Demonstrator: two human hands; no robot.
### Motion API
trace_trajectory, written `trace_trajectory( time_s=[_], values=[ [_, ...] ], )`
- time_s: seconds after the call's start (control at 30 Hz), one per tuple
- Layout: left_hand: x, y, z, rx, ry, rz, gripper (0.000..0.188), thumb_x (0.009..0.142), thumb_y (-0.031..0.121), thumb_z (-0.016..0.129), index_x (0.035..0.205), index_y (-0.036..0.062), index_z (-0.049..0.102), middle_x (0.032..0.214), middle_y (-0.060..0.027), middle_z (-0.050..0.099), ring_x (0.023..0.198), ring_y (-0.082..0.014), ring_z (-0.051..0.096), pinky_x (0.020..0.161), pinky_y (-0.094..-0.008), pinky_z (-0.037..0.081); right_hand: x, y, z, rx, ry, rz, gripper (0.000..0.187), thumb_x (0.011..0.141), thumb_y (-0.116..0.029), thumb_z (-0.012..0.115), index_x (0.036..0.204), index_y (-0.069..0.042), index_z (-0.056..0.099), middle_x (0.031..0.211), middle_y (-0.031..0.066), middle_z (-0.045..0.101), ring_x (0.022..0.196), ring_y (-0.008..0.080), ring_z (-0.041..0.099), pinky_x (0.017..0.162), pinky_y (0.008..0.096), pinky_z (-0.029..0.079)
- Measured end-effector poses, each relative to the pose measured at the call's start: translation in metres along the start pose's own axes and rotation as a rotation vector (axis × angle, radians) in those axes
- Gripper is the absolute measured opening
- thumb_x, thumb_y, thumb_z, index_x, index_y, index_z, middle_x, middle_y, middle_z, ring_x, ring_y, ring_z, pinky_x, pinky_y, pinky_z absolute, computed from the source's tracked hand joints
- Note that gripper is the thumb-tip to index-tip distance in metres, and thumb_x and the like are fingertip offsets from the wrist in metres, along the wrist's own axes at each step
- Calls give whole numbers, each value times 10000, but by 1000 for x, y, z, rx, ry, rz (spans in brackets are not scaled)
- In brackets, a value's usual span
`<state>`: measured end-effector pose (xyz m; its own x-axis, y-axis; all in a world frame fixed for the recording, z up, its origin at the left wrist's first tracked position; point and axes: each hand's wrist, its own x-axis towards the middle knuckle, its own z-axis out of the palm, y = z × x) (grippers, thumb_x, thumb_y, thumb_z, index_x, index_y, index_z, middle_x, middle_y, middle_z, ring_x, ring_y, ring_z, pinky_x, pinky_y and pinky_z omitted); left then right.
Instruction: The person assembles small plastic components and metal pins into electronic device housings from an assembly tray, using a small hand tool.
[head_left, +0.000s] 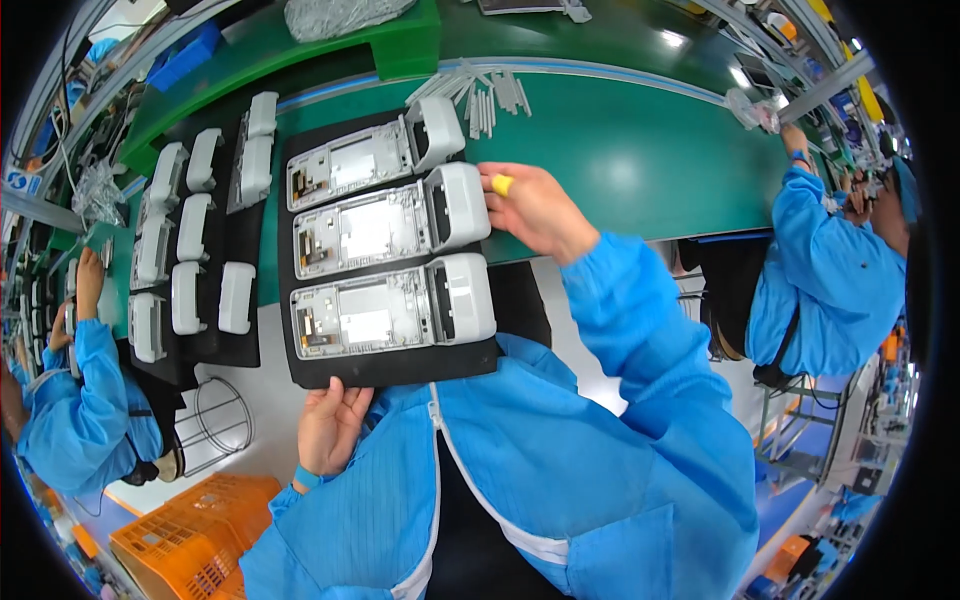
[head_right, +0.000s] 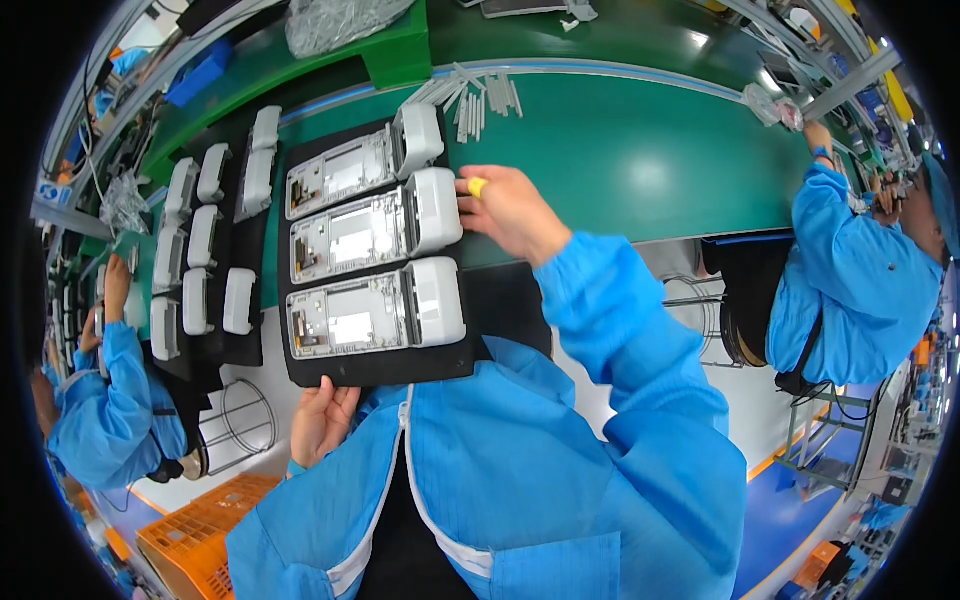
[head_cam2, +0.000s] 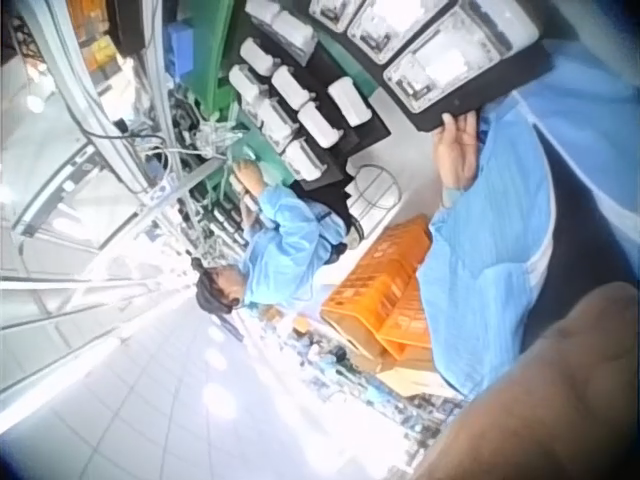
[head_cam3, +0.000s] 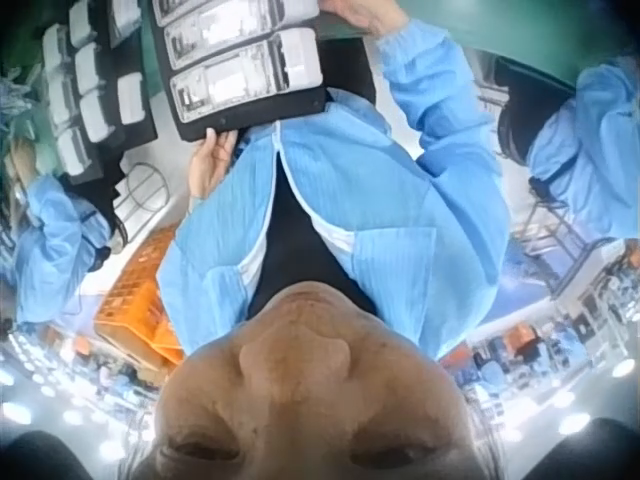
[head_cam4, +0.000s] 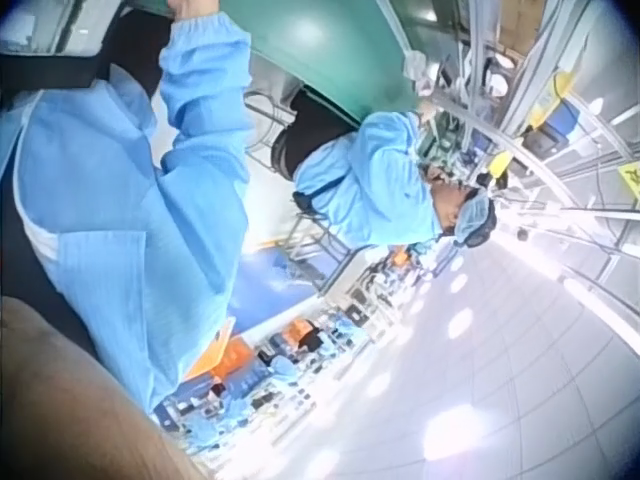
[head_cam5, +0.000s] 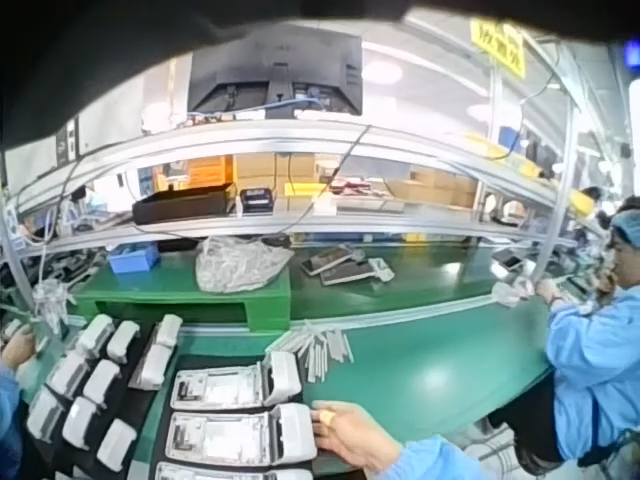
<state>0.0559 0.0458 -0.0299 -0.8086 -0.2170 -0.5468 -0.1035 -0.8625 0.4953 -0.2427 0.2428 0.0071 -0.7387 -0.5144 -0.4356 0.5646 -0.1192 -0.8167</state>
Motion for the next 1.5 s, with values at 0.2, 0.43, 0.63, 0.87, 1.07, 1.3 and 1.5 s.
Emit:
trace_trajectory(
  time_s=[0.2,0.43,0.63,0.87,1.07,1.3,1.5],
  values=[
    [-2,-5,-2,48,36,28,347,956,56,428,1301,78,405,1296,-140,487,1178,-276,506,1016,-427,423,42,-18,5,-254,-13,93,289,945,-119,465,1214,-21,502,1059,113,601,905,226,622,761,374,528],
    [-22,3,17,103,78,26,372,938,76,480,1301,70,401,1268,-160,510,1140,-281,544,975,-423,464,27,-22,-2,-278,-49,46,237,927,-102,495,1154,-53,543,973,68,625,826,170,637,701,348,548],
    [-20,19,69,243,4,-16,381,937,86,485,1304,65,385,1246,-174,519,1118,-287,558,958,-409,481,-7,-40,-51,-148,20,-38,253,917,-47,498,1166,-34,536,1000,55,621,870,138,636,773,304,549],
    [37,12,179,467,-322,-89,330,965,101,421,1293,77,393,1247,-125,525,1130,-264,548,941,-388,476,-78,-85,-158,50,255,-294,323,918,-32,486,1240,0,489,1077,106,616,918,168,632,814,310,529],
    [135,-24,278,644,-404,-196,279,953,74,434,1230,82,409,1239,-107,511,1085,-267,555,905,-425,477,-106,-89,-255,180,567,-373,248,930,-28,443,1172,-10,493,1044,118,611,923,224,637,773,378,549],
    [256,-87,355,916,-353,-122,348,840,88,518,1150,-36,422,1057,-132,525,1002,-281,559,733,-465,568,-93,-79,-368,302,614,-424,304,942,-32,383,1235,-20,465,1136,121,590,1003,249,608,859,409,516],
    [327,-138,393,1244,-283,71,166,753,49,562,852,-73,615,801,-220,621,784,-334,663,601,-432,566,-93,-78,-443,246,512,-396,332,932,-71,451,1263,-42,463,1196,110,567,1077,257,569,904,409,489]
  ],
)
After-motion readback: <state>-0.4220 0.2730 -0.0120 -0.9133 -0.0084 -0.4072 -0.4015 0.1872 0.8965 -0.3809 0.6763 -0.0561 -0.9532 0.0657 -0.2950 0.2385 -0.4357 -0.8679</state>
